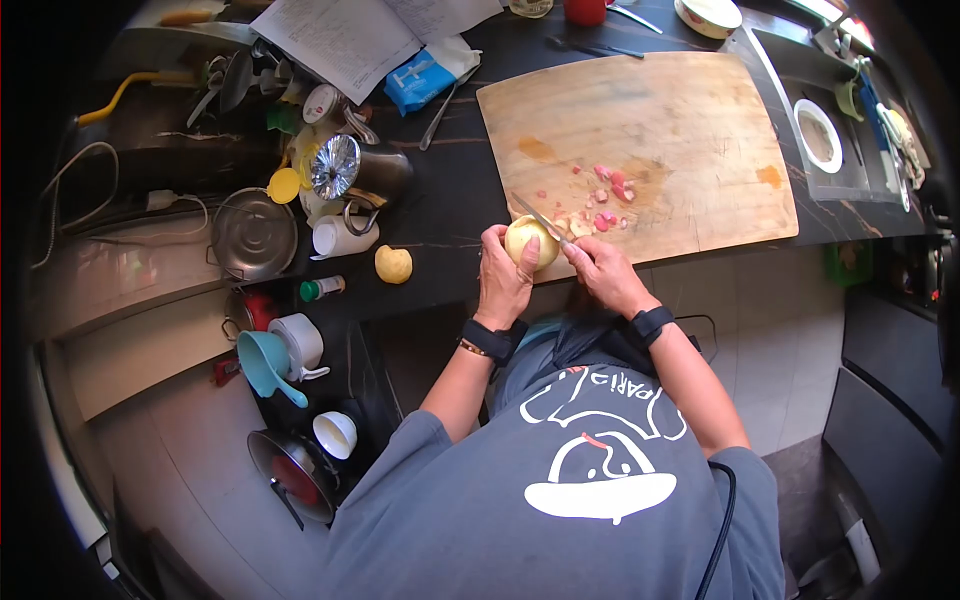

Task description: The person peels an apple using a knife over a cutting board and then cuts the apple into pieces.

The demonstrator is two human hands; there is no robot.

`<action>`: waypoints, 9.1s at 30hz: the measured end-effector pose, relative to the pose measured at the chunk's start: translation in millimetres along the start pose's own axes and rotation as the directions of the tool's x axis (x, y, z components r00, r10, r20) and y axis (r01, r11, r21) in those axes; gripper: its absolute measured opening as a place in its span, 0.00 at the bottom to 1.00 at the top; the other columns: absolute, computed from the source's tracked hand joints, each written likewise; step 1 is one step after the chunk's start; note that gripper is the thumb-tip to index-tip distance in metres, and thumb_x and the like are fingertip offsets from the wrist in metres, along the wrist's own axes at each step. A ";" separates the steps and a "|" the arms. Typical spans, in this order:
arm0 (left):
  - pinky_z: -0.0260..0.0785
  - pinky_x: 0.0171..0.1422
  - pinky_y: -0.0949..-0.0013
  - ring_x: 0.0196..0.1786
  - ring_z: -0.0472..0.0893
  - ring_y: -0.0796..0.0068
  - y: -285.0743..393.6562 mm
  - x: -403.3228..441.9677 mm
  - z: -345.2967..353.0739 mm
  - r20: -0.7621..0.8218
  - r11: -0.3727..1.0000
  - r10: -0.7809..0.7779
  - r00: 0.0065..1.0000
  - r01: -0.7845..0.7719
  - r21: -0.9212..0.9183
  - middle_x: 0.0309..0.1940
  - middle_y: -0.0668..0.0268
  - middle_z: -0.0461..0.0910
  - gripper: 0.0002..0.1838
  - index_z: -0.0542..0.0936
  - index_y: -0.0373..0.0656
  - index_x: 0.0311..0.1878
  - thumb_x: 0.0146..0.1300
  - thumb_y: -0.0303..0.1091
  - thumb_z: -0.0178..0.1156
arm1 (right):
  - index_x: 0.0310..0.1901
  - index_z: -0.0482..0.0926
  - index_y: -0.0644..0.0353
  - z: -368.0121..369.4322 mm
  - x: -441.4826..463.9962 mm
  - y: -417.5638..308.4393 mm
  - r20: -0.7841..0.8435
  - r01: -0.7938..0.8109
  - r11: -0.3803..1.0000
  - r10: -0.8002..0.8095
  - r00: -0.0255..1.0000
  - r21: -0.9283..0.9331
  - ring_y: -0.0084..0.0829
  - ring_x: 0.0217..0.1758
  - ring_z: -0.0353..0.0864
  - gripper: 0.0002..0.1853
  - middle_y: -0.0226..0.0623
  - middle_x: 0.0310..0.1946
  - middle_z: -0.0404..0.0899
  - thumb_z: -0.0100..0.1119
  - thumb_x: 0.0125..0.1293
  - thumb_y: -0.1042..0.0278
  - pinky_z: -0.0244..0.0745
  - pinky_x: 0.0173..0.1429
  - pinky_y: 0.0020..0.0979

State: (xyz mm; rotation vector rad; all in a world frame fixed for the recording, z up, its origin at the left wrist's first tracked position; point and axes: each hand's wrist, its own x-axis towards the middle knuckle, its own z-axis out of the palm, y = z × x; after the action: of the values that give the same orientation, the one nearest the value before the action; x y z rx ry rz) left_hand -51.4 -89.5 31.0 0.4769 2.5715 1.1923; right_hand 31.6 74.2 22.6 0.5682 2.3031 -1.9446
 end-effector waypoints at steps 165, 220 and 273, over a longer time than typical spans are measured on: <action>0.68 0.61 0.60 0.56 0.76 0.58 -10.2 -5.9 15.0 -0.109 0.993 0.009 0.994 -0.021 -0.116 0.53 0.52 0.74 0.37 0.70 0.38 0.60 0.65 0.64 0.55 | 0.35 0.81 0.64 10.5 -6.0 -37.1 -0.087 -0.048 0.975 0.030 0.996 -0.216 0.59 0.38 0.80 0.19 0.58 0.28 0.79 0.55 0.70 0.53 0.74 0.42 0.50; 0.70 0.57 0.58 0.50 0.79 0.51 -7.1 -0.4 5.0 -0.106 0.985 -0.039 0.994 0.020 -0.174 0.47 0.48 0.77 0.35 0.70 0.37 0.58 0.66 0.63 0.54 | 0.30 0.73 0.59 19.2 16.7 4.8 0.037 -0.130 0.990 0.128 0.991 0.061 0.18 0.15 0.67 0.23 0.26 0.16 0.70 0.47 0.77 0.49 0.62 0.20 0.24; 0.66 0.59 0.55 0.53 0.75 0.48 -14.1 13.0 11.1 -0.011 0.992 0.044 0.999 -0.046 -0.120 0.48 0.45 0.73 0.38 0.68 0.35 0.58 0.66 0.67 0.48 | 0.36 0.81 0.66 -0.1 15.0 -15.0 -0.073 0.018 1.000 -0.017 0.997 0.007 0.30 0.25 0.72 0.18 0.41 0.19 0.74 0.55 0.73 0.56 0.68 0.33 0.34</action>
State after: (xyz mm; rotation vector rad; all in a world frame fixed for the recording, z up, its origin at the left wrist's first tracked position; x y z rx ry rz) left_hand -61.6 -85.3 11.9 0.5064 2.4901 1.3584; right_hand 12.8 75.9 32.3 0.6325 2.3524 -1.9729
